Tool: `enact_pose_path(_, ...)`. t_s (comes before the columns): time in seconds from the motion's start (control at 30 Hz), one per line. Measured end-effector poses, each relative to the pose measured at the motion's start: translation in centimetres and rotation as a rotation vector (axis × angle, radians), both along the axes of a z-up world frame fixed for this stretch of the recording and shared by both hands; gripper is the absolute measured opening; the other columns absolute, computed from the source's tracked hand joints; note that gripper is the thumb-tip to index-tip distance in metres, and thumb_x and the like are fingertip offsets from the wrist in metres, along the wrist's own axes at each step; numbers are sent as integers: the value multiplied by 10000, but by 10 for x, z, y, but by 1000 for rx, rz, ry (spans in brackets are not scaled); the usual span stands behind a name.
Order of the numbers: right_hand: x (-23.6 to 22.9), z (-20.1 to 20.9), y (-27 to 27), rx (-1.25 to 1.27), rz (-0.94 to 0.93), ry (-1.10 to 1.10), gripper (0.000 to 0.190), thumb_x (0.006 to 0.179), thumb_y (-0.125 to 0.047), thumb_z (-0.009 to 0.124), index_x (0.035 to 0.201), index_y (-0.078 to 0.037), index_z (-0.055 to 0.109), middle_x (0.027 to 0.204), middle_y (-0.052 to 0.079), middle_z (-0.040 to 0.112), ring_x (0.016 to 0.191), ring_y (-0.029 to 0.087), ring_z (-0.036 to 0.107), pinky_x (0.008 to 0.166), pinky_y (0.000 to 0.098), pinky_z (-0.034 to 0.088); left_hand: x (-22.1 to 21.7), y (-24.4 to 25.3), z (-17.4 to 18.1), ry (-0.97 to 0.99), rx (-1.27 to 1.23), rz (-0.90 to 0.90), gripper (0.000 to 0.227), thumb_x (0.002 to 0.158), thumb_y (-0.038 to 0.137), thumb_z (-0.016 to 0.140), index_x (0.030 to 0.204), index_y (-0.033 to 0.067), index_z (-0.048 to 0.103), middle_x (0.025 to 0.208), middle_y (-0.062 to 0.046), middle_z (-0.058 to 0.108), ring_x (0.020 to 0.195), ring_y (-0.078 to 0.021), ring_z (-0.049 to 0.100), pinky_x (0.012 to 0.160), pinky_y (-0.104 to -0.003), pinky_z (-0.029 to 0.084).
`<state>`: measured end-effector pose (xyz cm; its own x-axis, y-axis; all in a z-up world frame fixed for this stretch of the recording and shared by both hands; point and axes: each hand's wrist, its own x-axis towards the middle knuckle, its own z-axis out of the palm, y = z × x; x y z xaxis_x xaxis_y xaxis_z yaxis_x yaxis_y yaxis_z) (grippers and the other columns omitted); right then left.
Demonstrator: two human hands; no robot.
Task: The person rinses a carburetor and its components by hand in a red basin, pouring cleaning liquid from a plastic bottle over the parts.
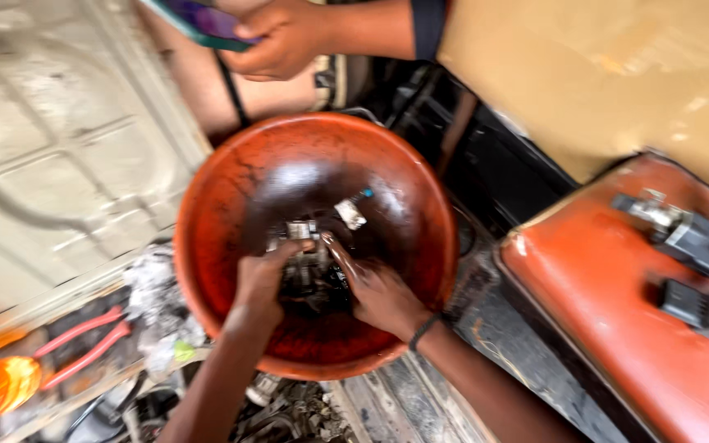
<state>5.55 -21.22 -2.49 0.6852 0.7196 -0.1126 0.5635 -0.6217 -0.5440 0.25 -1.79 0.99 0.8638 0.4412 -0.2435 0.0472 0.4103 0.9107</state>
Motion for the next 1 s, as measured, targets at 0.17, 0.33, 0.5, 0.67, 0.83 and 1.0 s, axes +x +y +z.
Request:
enact_pose_path(0.17, -5, -13, 24, 836, 34, 64, 1036, 730, 132, 582, 1652, -81, 160, 1578, 263, 410, 1399, 336, 484, 1120, 501, 451, 7, -7, 2, 191, 28, 39, 236, 823, 133, 750, 989, -33, 762, 938, -132, 742, 752, -258, 697, 649, -467, 536)
enact_pose_path(0.33, 6, 26, 12, 913, -245, 1060, 762, 823, 24, 541, 1554, -136, 394, 1400, 127, 545, 1140, 221, 617, 911, 438, 615, 8, 1, -4, -147, 337, -34, 277, 761, 76, 771, 1001, -61, 752, 969, -121, 761, 857, -191, 698, 801, -360, 559)
enact_pose_path(0.5, 13, 22, -6, 1114, -461, 1333, 442, 961, -115, 594, 1396, -44, 575, 1124, 124, 681, 1072, 190, 707, 926, 461, 617, 5, 14, -17, -107, 510, 1, 381, 732, 65, 800, 1087, -37, 706, 989, -102, 760, 888, -158, 704, 857, -319, 560)
enact_pose_path(0.67, 18, -1, -7, 998, -437, 794, 376, 908, -125, 630, 1280, -73, 647, 1187, 61, 763, 1002, 151, 728, 906, 360, 567, -10, 30, -27, 50, -13, -12, 316, 887, 279, 607, 1092, 64, 714, 907, -60, 721, 778, -190, 691, 648, -367, 583)
enact_pose_path(0.83, 27, 3, 14, 914, -235, 241, 317, 911, -151, 788, 1196, -38, 710, 1132, 111, 764, 1033, 177, 726, 964, 339, 572, -13, 32, -28, 75, -137, -89, 343, 915, 422, 506, 1041, 141, 656, 880, -66, 721, 699, -219, 686, 479, -372, 495)
enact_pose_path(1.0, 8, 50, 31, 826, -47, -144, 287, 867, -155, 845, 1088, -31, 709, 1030, 119, 785, 945, 204, 775, 873, 315, 594, -12, 23, -21, 150, -105, -118, 345, 922, 430, 525, 1082, 153, 654, 884, -58, 691, 684, -180, 683, 475, -357, 510)
